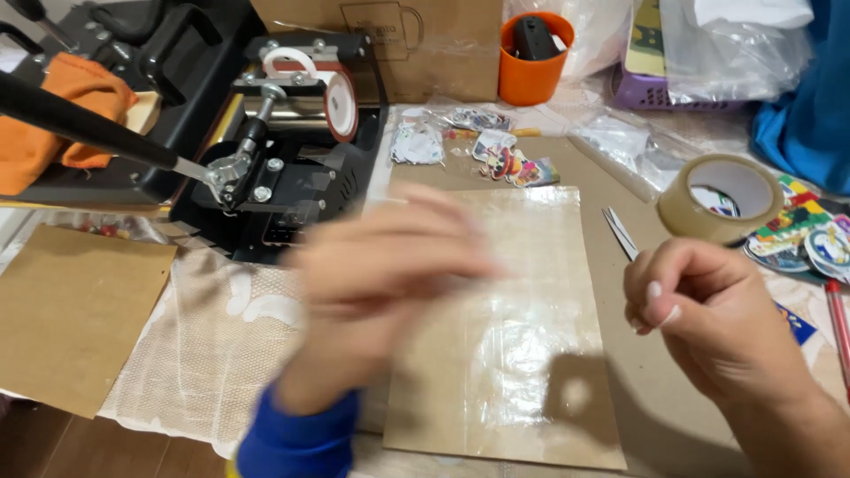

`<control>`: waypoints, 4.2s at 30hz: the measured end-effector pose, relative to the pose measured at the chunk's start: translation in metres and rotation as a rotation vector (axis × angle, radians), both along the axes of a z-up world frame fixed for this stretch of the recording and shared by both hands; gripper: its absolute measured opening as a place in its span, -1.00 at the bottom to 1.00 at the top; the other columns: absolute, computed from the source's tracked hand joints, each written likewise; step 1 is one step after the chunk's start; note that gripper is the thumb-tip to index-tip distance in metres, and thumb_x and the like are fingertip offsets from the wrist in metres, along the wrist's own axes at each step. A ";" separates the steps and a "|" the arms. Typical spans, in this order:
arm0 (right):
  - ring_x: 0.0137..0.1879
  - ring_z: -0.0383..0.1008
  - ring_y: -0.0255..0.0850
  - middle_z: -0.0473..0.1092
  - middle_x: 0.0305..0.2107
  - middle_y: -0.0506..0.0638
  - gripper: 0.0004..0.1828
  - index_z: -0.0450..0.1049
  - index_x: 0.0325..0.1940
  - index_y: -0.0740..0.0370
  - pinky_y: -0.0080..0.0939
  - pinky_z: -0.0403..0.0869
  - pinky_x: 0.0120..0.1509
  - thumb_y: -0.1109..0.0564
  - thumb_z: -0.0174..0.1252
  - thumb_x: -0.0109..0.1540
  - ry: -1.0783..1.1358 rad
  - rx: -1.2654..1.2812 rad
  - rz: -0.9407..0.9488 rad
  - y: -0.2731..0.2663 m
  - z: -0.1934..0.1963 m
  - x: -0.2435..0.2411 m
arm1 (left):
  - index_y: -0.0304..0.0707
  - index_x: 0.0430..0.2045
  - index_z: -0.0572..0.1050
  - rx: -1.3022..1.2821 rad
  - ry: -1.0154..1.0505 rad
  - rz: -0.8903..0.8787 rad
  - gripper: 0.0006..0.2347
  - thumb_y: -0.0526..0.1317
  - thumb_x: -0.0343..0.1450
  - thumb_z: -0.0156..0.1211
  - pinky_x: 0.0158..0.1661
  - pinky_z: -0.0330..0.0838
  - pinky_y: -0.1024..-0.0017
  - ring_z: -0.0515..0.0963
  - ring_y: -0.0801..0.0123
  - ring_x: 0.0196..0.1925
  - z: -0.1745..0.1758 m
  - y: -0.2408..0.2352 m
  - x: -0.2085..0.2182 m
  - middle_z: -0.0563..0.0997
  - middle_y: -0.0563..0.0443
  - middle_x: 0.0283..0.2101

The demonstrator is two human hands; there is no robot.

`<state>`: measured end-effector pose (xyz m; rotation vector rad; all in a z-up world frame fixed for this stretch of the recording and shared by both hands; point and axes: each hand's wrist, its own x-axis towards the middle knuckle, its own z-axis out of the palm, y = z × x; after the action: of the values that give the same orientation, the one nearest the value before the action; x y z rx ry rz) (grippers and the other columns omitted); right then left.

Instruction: Preparing stickers and heat-resistant materials for application, including cutting sheets with scissors and peeling stickers.

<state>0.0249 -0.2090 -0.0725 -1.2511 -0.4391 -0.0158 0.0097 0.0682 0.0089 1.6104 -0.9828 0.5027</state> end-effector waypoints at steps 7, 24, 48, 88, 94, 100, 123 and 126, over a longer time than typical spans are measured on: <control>-0.52 0.19 -0.28 0.19 -0.67 -0.09 -0.79 0.29 -0.43 0.12 -0.38 0.29 -0.43 0.07 0.17 0.19 -0.066 -0.053 -0.111 -0.010 0.004 -0.001 | -0.30 -0.18 0.58 0.566 0.146 0.495 -0.83 -0.42 0.40 0.14 0.00 0.50 0.35 0.60 0.24 -0.07 -0.023 0.110 -0.029 0.66 -0.08 -0.18; -0.39 0.54 -0.34 0.56 -0.41 -0.08 -0.83 0.58 -0.31 0.17 -0.42 0.49 -0.26 0.10 0.33 0.07 -0.532 -0.967 -0.136 -0.007 0.072 -0.018 | -0.32 -0.34 0.61 0.414 0.254 0.179 -0.93 -0.34 0.37 0.28 -0.18 0.55 0.48 0.70 0.33 -0.27 -0.070 0.044 -0.019 0.70 -0.06 -0.29; 0.12 0.55 -0.26 0.54 -0.02 -0.35 -0.62 0.53 0.10 -0.39 -0.15 0.52 0.18 0.03 0.16 0.22 0.527 -2.100 0.502 -0.149 0.023 -0.066 | -0.42 -0.19 0.68 0.428 1.195 0.329 -0.78 -0.39 0.32 0.24 -0.03 0.49 0.44 0.69 0.33 -0.09 -0.090 0.009 0.028 0.78 -0.10 -0.09; 0.42 0.12 0.20 0.11 0.33 0.40 0.09 0.03 0.45 0.52 0.14 0.14 0.45 0.11 0.39 -0.04 -0.388 -0.950 -0.621 0.002 0.012 0.017 | -0.45 -0.05 0.55 -0.177 0.942 -0.051 -0.72 -0.28 0.38 0.26 -0.07 0.56 0.47 0.65 0.41 -0.06 -0.138 0.059 -0.023 0.69 -0.10 -0.05; 0.57 0.06 0.32 0.31 0.33 0.41 0.05 0.27 0.40 0.52 0.35 -0.13 0.63 -0.31 0.28 0.07 -0.899 -1.313 -0.618 0.039 0.086 0.023 | -0.43 -0.07 0.58 -0.109 0.890 -0.019 -0.75 -0.29 0.41 0.22 -0.12 0.54 0.50 0.62 0.48 -0.10 -0.131 0.047 -0.029 0.70 -0.03 -0.11; 0.13 0.54 -0.13 0.59 -0.12 -0.02 -0.74 0.61 -0.23 0.14 -0.09 0.44 0.09 -0.05 0.30 0.14 -0.528 -1.084 -0.243 0.050 0.104 0.035 | -0.37 -0.05 0.60 -0.024 0.845 -0.063 -0.71 -0.17 0.43 0.22 -0.26 0.44 0.61 0.53 0.64 -0.22 -0.120 0.033 -0.030 0.66 0.14 -0.24; -0.46 0.45 -0.36 0.59 -0.51 -0.19 -0.89 0.67 -0.28 0.05 -0.36 0.36 -0.35 0.06 0.29 0.16 -0.563 -0.989 -0.286 0.050 0.110 0.006 | -0.36 -0.30 0.66 -0.451 0.625 0.107 -0.88 -0.32 0.36 0.33 -0.20 0.60 0.59 0.65 0.55 -0.25 -0.041 -0.041 0.014 0.73 -0.06 -0.27; -0.50 0.43 -0.39 0.58 -0.50 -0.16 -0.89 0.67 -0.28 0.06 -0.39 0.35 -0.36 0.05 0.29 0.16 -0.542 -0.978 -0.317 0.049 0.112 0.003 | -0.36 -0.30 0.66 -0.423 0.656 0.089 -0.87 -0.29 0.37 0.32 -0.23 0.60 0.59 0.65 0.56 -0.28 -0.038 -0.040 0.010 0.72 -0.05 -0.29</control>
<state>0.0278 -0.1599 0.0391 -2.2887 -0.7522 -0.4649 0.0198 0.0284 -0.0288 1.2997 -0.2862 0.1924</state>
